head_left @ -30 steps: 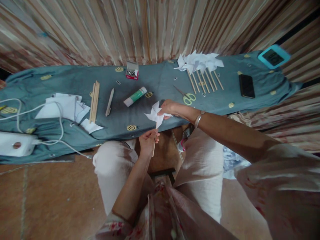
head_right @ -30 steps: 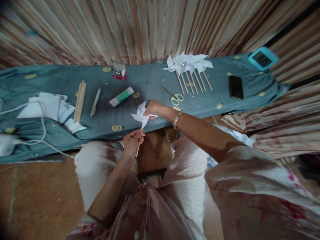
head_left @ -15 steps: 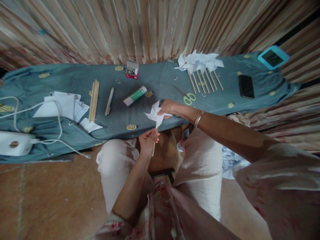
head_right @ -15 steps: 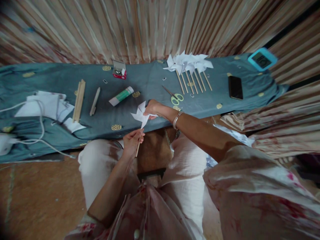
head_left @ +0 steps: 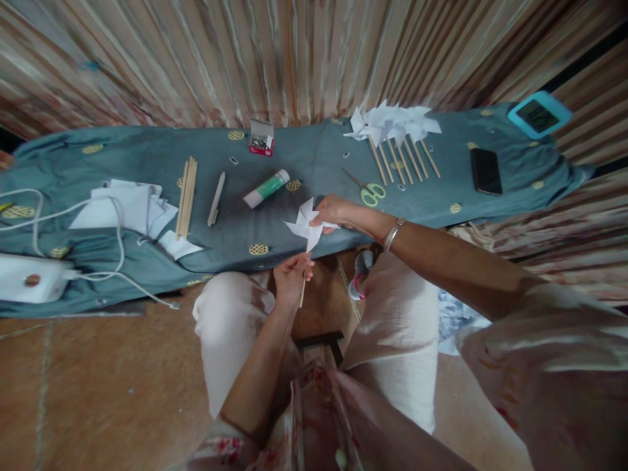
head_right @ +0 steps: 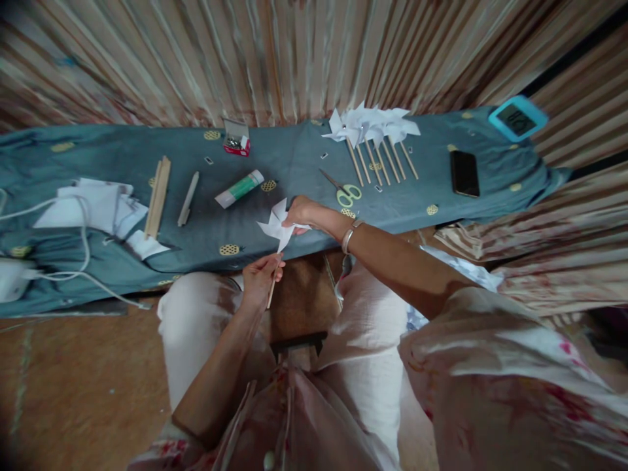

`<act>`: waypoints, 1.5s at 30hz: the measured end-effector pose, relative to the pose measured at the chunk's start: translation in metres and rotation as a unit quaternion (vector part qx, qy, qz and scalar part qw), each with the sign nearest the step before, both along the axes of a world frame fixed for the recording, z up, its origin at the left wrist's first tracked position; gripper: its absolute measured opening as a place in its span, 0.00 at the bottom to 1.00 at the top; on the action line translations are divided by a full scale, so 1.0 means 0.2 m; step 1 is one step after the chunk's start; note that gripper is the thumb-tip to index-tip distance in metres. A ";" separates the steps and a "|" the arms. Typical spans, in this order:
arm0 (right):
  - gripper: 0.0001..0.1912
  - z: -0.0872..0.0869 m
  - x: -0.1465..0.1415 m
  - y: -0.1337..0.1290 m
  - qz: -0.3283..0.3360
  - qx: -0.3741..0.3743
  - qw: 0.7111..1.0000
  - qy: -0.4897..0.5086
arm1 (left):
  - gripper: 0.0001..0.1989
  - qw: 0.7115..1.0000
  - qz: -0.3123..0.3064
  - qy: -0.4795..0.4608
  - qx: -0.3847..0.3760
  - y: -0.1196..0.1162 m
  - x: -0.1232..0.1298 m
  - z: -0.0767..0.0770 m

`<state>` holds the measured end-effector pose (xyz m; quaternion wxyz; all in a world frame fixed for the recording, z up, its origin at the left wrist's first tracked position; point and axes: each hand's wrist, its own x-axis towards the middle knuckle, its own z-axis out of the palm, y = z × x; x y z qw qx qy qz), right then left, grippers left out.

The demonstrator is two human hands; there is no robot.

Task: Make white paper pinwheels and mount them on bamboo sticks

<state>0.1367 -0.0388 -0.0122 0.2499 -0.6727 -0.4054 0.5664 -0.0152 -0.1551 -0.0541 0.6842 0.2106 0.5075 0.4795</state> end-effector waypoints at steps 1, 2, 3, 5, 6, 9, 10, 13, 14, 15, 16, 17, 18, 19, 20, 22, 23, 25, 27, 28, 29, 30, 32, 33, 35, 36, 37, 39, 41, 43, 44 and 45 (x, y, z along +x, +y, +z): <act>0.16 0.01 0.00 0.00 0.010 -0.016 1.000 -0.012 | 0.14 1.000 0.001 -0.003 0.000 0.00 0.00 0.00; 0.15 0.02 0.00 -0.01 0.020 -0.033 0.999 -0.025 | 0.14 1.000 0.002 -0.005 0.001 0.00 0.00 -0.01; 0.14 0.04 0.01 -0.02 0.025 -0.045 0.998 -0.032 | 0.14 1.000 0.002 -0.008 0.001 0.00 0.01 -0.01; 0.13 0.06 0.01 -0.03 0.025 -0.052 0.998 -0.031 | 0.14 1.000 0.000 -0.011 0.001 0.00 0.01 -0.01; 0.12 0.07 0.01 -0.04 0.021 -0.053 0.998 -0.026 | 0.14 1.000 -0.002 -0.012 0.002 0.00 0.01 -0.01; 0.12 0.09 0.02 -0.06 -0.002 -0.049 0.999 0.001 | 0.14 1.000 -0.007 -0.011 0.004 0.00 0.01 0.01; 0.11 0.09 0.02 -0.07 -0.011 -0.047 0.999 0.014 | 0.14 1.000 -0.007 -0.011 0.006 0.01 0.01 0.02; 0.09 0.12 0.04 -0.09 -0.034 -0.036 0.997 0.061 | 0.14 1.000 -0.006 -0.010 0.013 0.04 0.01 0.05; 0.08 0.14 0.04 -0.10 -0.040 -0.031 0.996 0.076 | 0.14 1.000 -0.007 -0.010 0.015 0.05 0.02 0.07; 0.07 0.15 0.05 -0.11 -0.044 -0.025 0.995 0.088 | 0.15 1.000 -0.008 -0.010 0.017 0.06 0.02 0.08; 0.06 0.16 0.06 -0.11 -0.048 -0.020 0.993 0.101 | 0.15 1.000 -0.009 -0.010 0.019 0.08 0.02 0.10; 0.06 0.17 0.07 -0.11 -0.054 -0.014 0.991 0.120 | 0.15 1.000 -0.011 -0.011 0.022 0.10 0.03 0.11; 0.05 0.17 0.07 -0.10 -0.060 -0.007 0.988 0.144 | 0.15 1.000 -0.012 -0.013 0.025 0.11 0.03 0.13; 0.05 0.17 0.08 -0.10 -0.069 0.001 0.983 0.171 | 0.15 0.999 -0.014 -0.015 0.028 0.13 0.04 0.14; 0.05 0.17 0.08 -0.09 -0.081 0.010 0.977 0.198 | 0.15 0.999 -0.015 -0.017 0.032 0.16 0.05 0.16; 0.06 0.15 0.09 -0.08 -0.120 0.028 0.961 0.247 | 0.15 0.999 -0.018 -0.021 0.038 0.21 0.07 0.18; 0.07 0.14 0.09 -0.07 -0.140 0.035 0.954 0.263 | 0.15 0.999 -0.019 -0.022 0.042 0.25 0.07 0.19; 0.10 0.10 0.10 -0.07 -0.173 0.046 0.941 0.287 | 0.14 0.998 -0.023 -0.023 0.050 0.32 0.09 0.21; 0.11 0.07 0.09 -0.07 -0.178 0.062 0.935 0.300 | 0.14 0.998 -0.030 -0.024 0.058 0.40 0.11 0.22; 0.11 0.05 0.09 -0.07 -0.179 0.069 0.934 0.303 | 0.14 0.997 -0.035 -0.026 0.062 0.44 0.12 0.23; 0.11 0.04 0.08 -0.08 -0.173 0.074 0.933 0.306 | 0.14 0.997 -0.039 -0.028 0.065 0.47 0.13 0.23; 0.11 0.04 0.07 -0.08 -0.164 0.081 0.933 0.309 | 0.14 0.996 -0.043 -0.032 0.067 0.50 0.14 0.22; 0.12 0.03 0.04 -0.07 -0.141 0.102 0.936 0.307 | 0.15 0.995 -0.051 -0.043 0.071 0.55 0.16 0.21; 0.13 0.03 0.03 -0.07 -0.127 0.109 0.938 0.305 | 0.15 0.995 -0.054 -0.050 0.073 0.57 0.17 0.20; 0.16 0.03 0.00 -0.04 -0.112 0.120 0.940 0.300 | 0.15 0.993 -0.061 -0.063 0.074 0.59 0.19 0.17; 0.16 0.03 -0.01 -0.03 -0.112 0.123 0.941 0.295 | 0.15 0.993 -0.065 -0.066 0.076 0.60 0.20 0.16; 0.16 0.02 -0.02 -0.01 -0.114 0.126 0.941 0.294 | 0.15 0.992 -0.070 -0.067 0.079 0.61 0.21 0.15; 0.17 0.01 -0.02 0.01 -0.123 0.131 0.935 0.306 | 0.15 0.991 -0.079 -0.066 0.087 0.62 0.22 0.15; 0.17 -0.01 -0.01 0.03 -0.130 0.139 0.924 0.331 | 0.15 0.990 -0.078 -0.068 0.092 0.63 0.23 0.15; 0.19 -0.03 0.00 0.04 -0.138 0.146 0.916 0.349 | 0.15 0.991 -0.073 -0.070 0.092 0.65 0.23 0.15; 0.19 -0.03 0.00 0.05 -0.141 0.147 0.914 0.352 | 0.15 0.991 -0.071 -0.069 0.089 0.65 0.24 0.15; 0.20 -0.04 0.01 0.05 -0.144 0.147 0.913 0.352 | 0.15 0.992 -0.070 -0.068 0.085 0.65 0.24 0.15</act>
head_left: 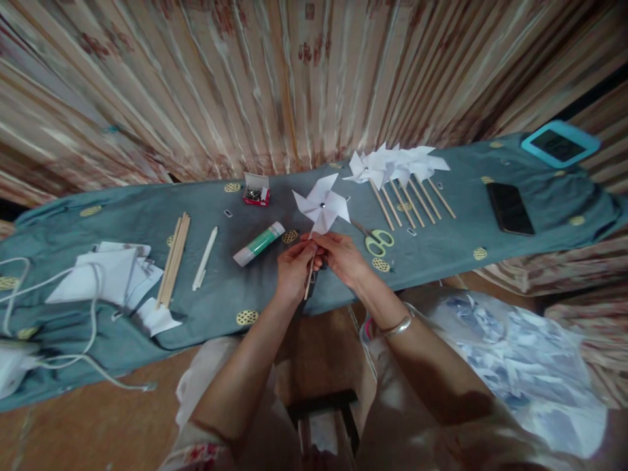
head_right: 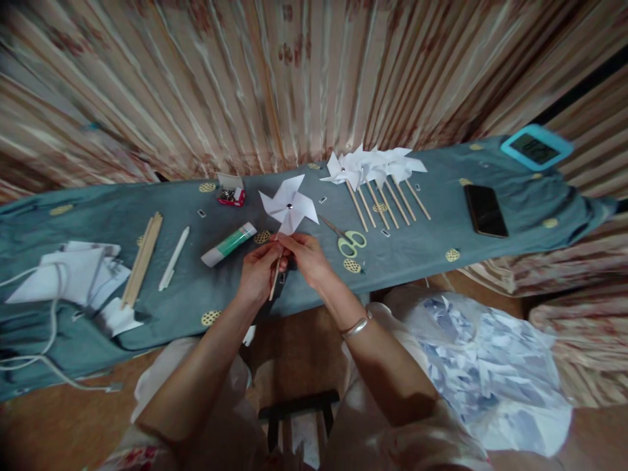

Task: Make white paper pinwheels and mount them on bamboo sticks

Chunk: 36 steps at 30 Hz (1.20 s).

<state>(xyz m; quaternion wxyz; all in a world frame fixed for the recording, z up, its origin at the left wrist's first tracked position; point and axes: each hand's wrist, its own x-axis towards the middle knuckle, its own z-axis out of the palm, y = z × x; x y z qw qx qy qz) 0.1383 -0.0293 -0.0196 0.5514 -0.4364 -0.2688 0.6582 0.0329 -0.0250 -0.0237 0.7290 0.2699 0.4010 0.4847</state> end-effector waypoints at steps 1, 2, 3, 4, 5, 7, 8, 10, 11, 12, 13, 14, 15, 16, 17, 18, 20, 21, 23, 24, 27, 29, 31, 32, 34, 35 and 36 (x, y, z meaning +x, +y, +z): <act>0.20 0.00 0.00 0.00 -0.003 -0.003 1.000 0.000 | 0.16 1.000 0.000 0.002 -0.005 0.00 0.00 0.00; 0.20 0.00 0.01 0.00 -0.004 -0.007 1.000 0.000 | 0.17 1.000 -0.003 0.006 -0.009 0.00 0.01 0.00; 0.21 0.00 0.01 0.00 -0.006 -0.012 1.000 -0.001 | 0.18 1.000 -0.005 0.011 -0.013 -0.01 0.01 -0.01; 0.21 0.01 0.01 -0.01 -0.009 -0.017 1.000 -0.001 | 0.18 1.000 -0.008 0.016 -0.016 -0.01 0.01 -0.01; 0.21 0.01 0.02 -0.01 -0.011 -0.021 1.000 -0.001 | 0.19 1.000 -0.013 0.023 -0.018 -0.02 0.01 -0.01; 0.22 0.02 0.03 -0.01 -0.020 -0.023 1.000 0.001 | 0.21 0.999 -0.023 0.035 -0.019 -0.04 0.01 -0.01; 0.22 0.02 0.03 -0.01 -0.024 -0.023 0.999 0.002 | 0.21 0.999 -0.026 0.040 -0.019 -0.05 0.00 -0.01; 0.23 0.03 0.04 -0.01 -0.032 -0.022 0.999 0.003 | 0.21 0.998 -0.031 0.045 -0.020 -0.06 0.00 0.00; 0.23 0.03 0.05 -0.01 -0.037 -0.022 0.999 0.003 | 0.21 0.998 -0.033 0.045 -0.022 -0.06 -0.01 0.00; 0.23 0.03 0.05 0.00 -0.040 -0.023 0.999 0.000 | 0.21 0.998 -0.033 0.046 -0.024 -0.06 -0.01 0.00; 0.23 0.03 0.05 0.00 -0.041 -0.024 0.999 -0.003 | 0.21 0.998 -0.032 0.046 -0.027 -0.06 -0.02 0.00; 0.23 0.03 0.05 -0.01 -0.039 -0.028 0.999 -0.008 | 0.21 0.998 -0.031 0.047 -0.030 -0.06 -0.02 0.00; 0.23 0.03 0.05 -0.01 -0.034 -0.033 0.999 -0.011 | 0.22 0.998 -0.028 0.048 -0.030 -0.06 -0.03 0.01; 0.23 0.03 0.06 -0.01 -0.027 -0.039 0.999 -0.015 | 0.22 0.998 -0.023 0.050 -0.030 -0.06 -0.03 0.01; 0.24 0.03 0.06 -0.01 -0.023 -0.049 0.998 -0.016 | 0.22 0.998 -0.018 0.051 -0.030 -0.05 -0.04 0.01; 0.25 0.03 0.07 -0.01 -0.026 -0.060 0.998 -0.016 | 0.22 0.998 -0.013 0.053 -0.030 -0.05 -0.04 0.01; 0.26 0.04 0.09 -0.01 -0.055 -0.082 0.995 -0.020 | 0.22 0.998 -0.006 0.061 -0.032 -0.04 -0.06 0.01; 0.26 0.05 0.11 -0.01 -0.078 -0.091 0.992 -0.027 | 0.21 0.997 -0.005 0.065 -0.033 -0.04 -0.06 0.01; 0.26 0.07 0.15 0.02 -0.124 -0.099 0.986 -0.058 | 0.21 0.997 -0.007 0.072 -0.037 -0.04 -0.07 0.02; 0.25 0.07 0.17 0.03 -0.148 -0.095 0.981 -0.077 | 0.21 0.997 -0.010 0.074 -0.037 -0.04 -0.08 0.02; 0.21 0.09 0.24 0.07 -0.206 -0.068 0.970 -0.109 | 0.22 0.996 -0.023 0.080 -0.036 -0.04 -0.08 0.02; 0.19 0.10 0.26 0.10 -0.218 -0.052 0.968 -0.116 | 0.22 0.996 -0.029 0.083 -0.033 -0.04 -0.08 0.02; 0.18 0.10 0.27 0.11 -0.219 -0.039 0.968 -0.117 | 0.22 0.995 -0.031 0.086 -0.031 -0.04 -0.08 0.02; 0.17 0.10 0.27 0.12 -0.219 -0.034 0.968 -0.117 | 0.22 0.995 -0.031 0.086 -0.031 -0.05 -0.08 0.02; 0.17 0.10 0.26 0.12 -0.221 -0.027 0.968 -0.112 | 0.22 0.996 -0.026 0.085 -0.030 -0.05 -0.08 0.02; 0.16 0.10 0.25 0.12 -0.222 -0.024 0.969 -0.111 | 0.22 0.996 -0.023 0.084 -0.030 -0.05 -0.08 0.02; 0.15 0.10 0.24 0.12 -0.220 -0.020 0.969 -0.110 | 0.22 0.996 -0.022 0.081 -0.029 -0.05 -0.08 0.02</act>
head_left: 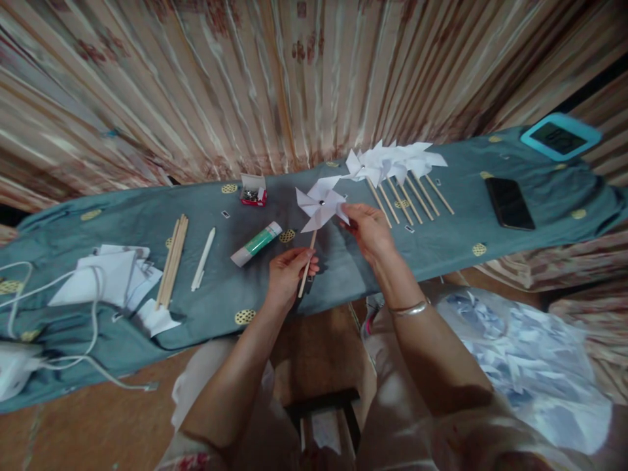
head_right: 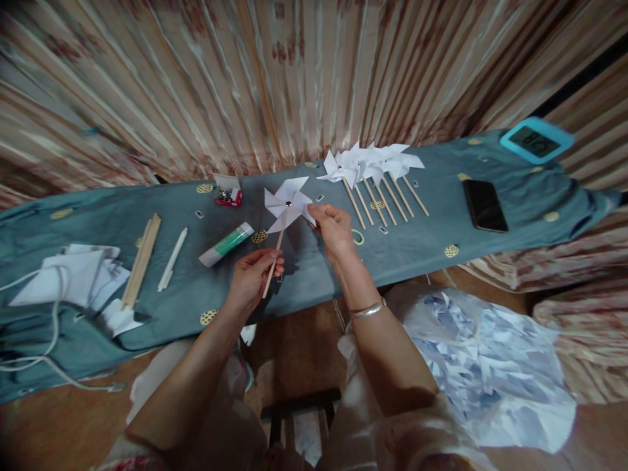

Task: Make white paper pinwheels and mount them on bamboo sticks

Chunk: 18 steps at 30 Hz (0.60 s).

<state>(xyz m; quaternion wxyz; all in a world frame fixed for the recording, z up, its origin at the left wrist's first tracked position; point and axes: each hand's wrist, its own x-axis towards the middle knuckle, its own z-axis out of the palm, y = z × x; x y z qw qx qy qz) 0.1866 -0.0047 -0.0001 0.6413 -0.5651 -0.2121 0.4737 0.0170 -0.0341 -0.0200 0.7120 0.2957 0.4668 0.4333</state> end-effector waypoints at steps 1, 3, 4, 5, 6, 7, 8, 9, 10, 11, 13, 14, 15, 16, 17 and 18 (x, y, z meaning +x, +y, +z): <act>0.15 0.00 -0.01 0.00 0.003 0.003 1.000 -0.002 | 0.22 1.000 0.001 -0.002 0.000 0.00 0.00 0.00; 0.15 -0.01 -0.01 0.00 0.010 0.008 1.000 -0.010 | 0.22 1.000 0.002 -0.004 0.000 0.00 0.01 0.00; 0.15 -0.02 -0.01 0.00 0.014 0.009 1.000 -0.016 | 0.22 1.000 0.004 -0.004 -0.001 0.00 0.01 0.00; 0.15 -0.02 -0.01 0.00 0.017 0.009 1.000 -0.021 | 0.22 1.000 0.006 -0.004 -0.001 0.00 0.01 0.00; 0.15 -0.03 -0.01 -0.01 0.019 0.008 0.999 -0.025 | 0.22 1.000 0.011 -0.005 -0.002 0.01 0.01 0.00; 0.15 -0.03 -0.01 -0.01 0.021 0.007 0.999 -0.028 | 0.22 1.000 0.013 -0.006 -0.003 0.01 0.01 0.00; 0.15 -0.03 -0.01 -0.01 0.022 0.006 0.999 -0.031 | 0.22 1.000 0.015 -0.008 -0.004 0.01 0.02 0.00; 0.15 -0.03 -0.01 -0.01 0.023 0.004 0.999 -0.033 | 0.21 1.000 0.015 -0.011 -0.004 0.01 0.02 0.00; 0.16 -0.03 -0.02 -0.02 0.024 0.003 0.999 -0.034 | 0.21 1.000 0.017 -0.012 -0.004 0.01 0.02 0.00; 0.16 -0.03 -0.02 -0.02 0.025 0.002 0.999 -0.035 | 0.21 1.000 0.017 -0.013 -0.004 0.01 0.02 0.00; 0.19 -0.04 -0.03 -0.02 0.030 0.006 0.999 -0.035 | 0.21 1.000 0.017 -0.013 -0.003 0.01 0.02 0.00; 0.20 -0.04 -0.04 -0.03 0.034 0.009 0.999 -0.035 | 0.21 1.000 0.017 -0.011 -0.003 0.01 0.01 0.00; 0.20 -0.04 -0.05 -0.03 0.037 0.012 0.999 -0.032 | 0.21 1.000 0.016 -0.010 -0.003 0.01 0.01 -0.01; 0.21 -0.04 -0.05 -0.03 0.039 0.013 0.999 -0.029 | 0.21 1.000 0.016 -0.010 -0.003 0.01 0.01 -0.01; 0.21 -0.04 -0.06 -0.03 0.042 0.013 0.999 -0.025 | 0.21 1.000 0.017 -0.010 -0.004 0.01 0.01 -0.01; 0.21 -0.03 -0.07 -0.03 0.044 0.013 0.999 -0.020 | 0.22 1.000 0.018 -0.010 -0.003 0.01 0.01 -0.01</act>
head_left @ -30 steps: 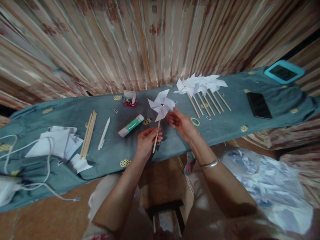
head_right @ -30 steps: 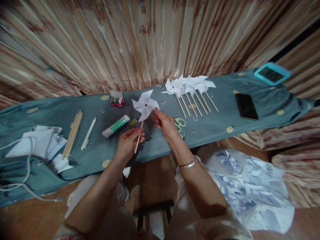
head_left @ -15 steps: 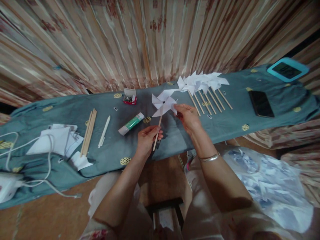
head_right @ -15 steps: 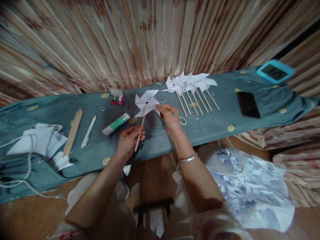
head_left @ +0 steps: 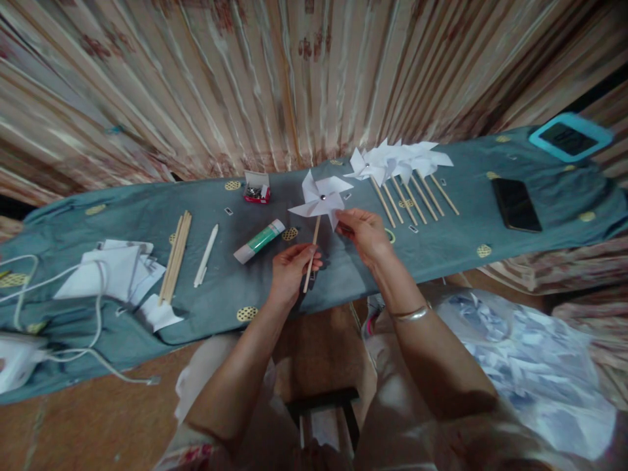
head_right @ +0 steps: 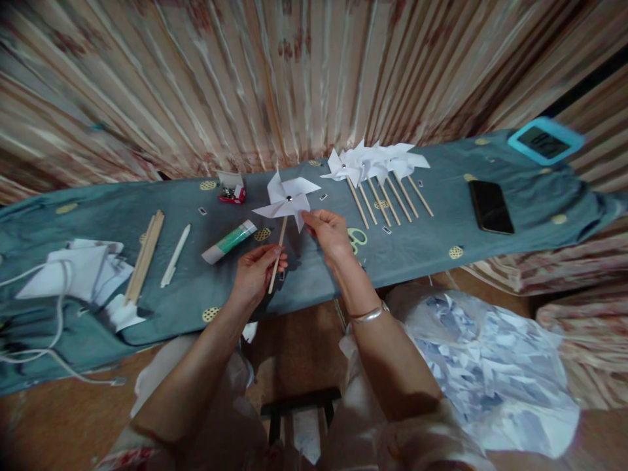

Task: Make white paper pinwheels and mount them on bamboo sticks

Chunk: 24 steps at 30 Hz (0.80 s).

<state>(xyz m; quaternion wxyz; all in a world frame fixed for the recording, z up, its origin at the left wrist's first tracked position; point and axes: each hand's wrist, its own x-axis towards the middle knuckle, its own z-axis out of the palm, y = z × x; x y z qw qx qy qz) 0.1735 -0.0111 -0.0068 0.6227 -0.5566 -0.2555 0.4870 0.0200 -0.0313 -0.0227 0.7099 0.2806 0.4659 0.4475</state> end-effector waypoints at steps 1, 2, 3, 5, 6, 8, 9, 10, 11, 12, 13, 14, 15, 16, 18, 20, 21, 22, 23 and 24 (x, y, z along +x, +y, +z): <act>0.21 0.00 -0.01 0.00 0.002 -0.002 1.000 0.004 | 0.22 1.000 0.000 -0.001 0.001 0.00 0.00 0.00; 0.21 0.00 -0.01 0.00 0.004 -0.004 1.000 0.007 | 0.22 1.000 0.000 -0.001 0.002 0.00 0.00 0.00; 0.21 0.00 -0.01 -0.01 0.005 -0.005 1.000 0.009 | 0.22 1.000 -0.001 -0.002 0.004 0.00 0.00 0.00; 0.21 0.01 -0.02 -0.01 0.010 -0.006 1.000 0.009 | 0.23 1.000 -0.003 -0.002 0.007 0.00 0.00 0.00; 0.21 0.01 -0.02 -0.01 0.014 -0.006 1.000 0.008 | 0.23 1.000 -0.003 -0.002 0.007 0.00 0.00 0.00; 0.22 0.01 -0.03 -0.02 0.027 -0.005 1.000 0.006 | 0.23 1.000 -0.001 -0.001 0.008 0.00 0.00 0.00; 0.22 0.01 -0.03 -0.02 0.034 -0.005 0.999 0.005 | 0.22 1.000 -0.001 -0.001 0.009 0.00 0.00 0.00; 0.21 0.01 -0.03 -0.02 0.038 -0.005 0.999 0.003 | 0.22 1.000 -0.002 0.000 0.010 0.00 0.00 0.00; 0.21 0.01 -0.03 -0.02 0.040 -0.005 0.999 0.003 | 0.22 1.000 -0.003 -0.001 0.011 0.00 0.00 0.00; 0.21 0.00 -0.04 -0.02 0.041 -0.006 0.999 0.004 | 0.21 1.000 -0.004 -0.001 0.012 0.00 0.00 0.00; 0.21 0.00 -0.04 -0.02 0.042 -0.006 0.999 0.005 | 0.21 1.000 -0.004 -0.002 0.010 0.00 0.00 0.00; 0.21 0.00 -0.04 -0.02 0.043 -0.005 0.999 0.006 | 0.21 1.000 -0.002 -0.002 0.009 0.00 0.00 0.00; 0.21 0.00 -0.05 -0.02 0.045 -0.005 0.999 0.007 | 0.21 1.000 0.000 -0.001 0.006 0.00 0.00 0.00; 0.21 0.00 -0.05 -0.02 0.048 -0.004 0.999 0.006 | 0.21 1.000 0.000 0.001 0.005 0.00 0.00 0.00; 0.22 -0.01 -0.05 -0.02 0.052 -0.002 0.999 0.001 | 0.19 1.000 -0.001 0.006 0.002 0.00 0.00 0.00; 0.23 -0.01 -0.06 -0.02 0.055 0.000 0.998 0.000 | 0.18 1.000 -0.004 0.010 0.001 0.00 0.00 0.00; 0.24 -0.01 -0.06 -0.02 0.057 0.001 0.998 0.002 | 0.18 1.000 -0.003 0.010 0.000 0.00 0.00 0.00; 0.24 -0.01 -0.06 -0.02 0.059 0.001 0.998 0.005 | 0.18 1.000 -0.002 0.010 0.000 0.00 0.00 0.00; 0.24 -0.01 -0.07 -0.02 0.061 0.000 0.998 0.009 | 0.18 1.000 -0.001 0.009 -0.001 0.00 0.00 0.01; 0.24 -0.01 -0.07 -0.02 0.063 -0.003 0.998 0.013 | 0.19 1.000 -0.001 0.008 -0.001 0.00 0.00 0.01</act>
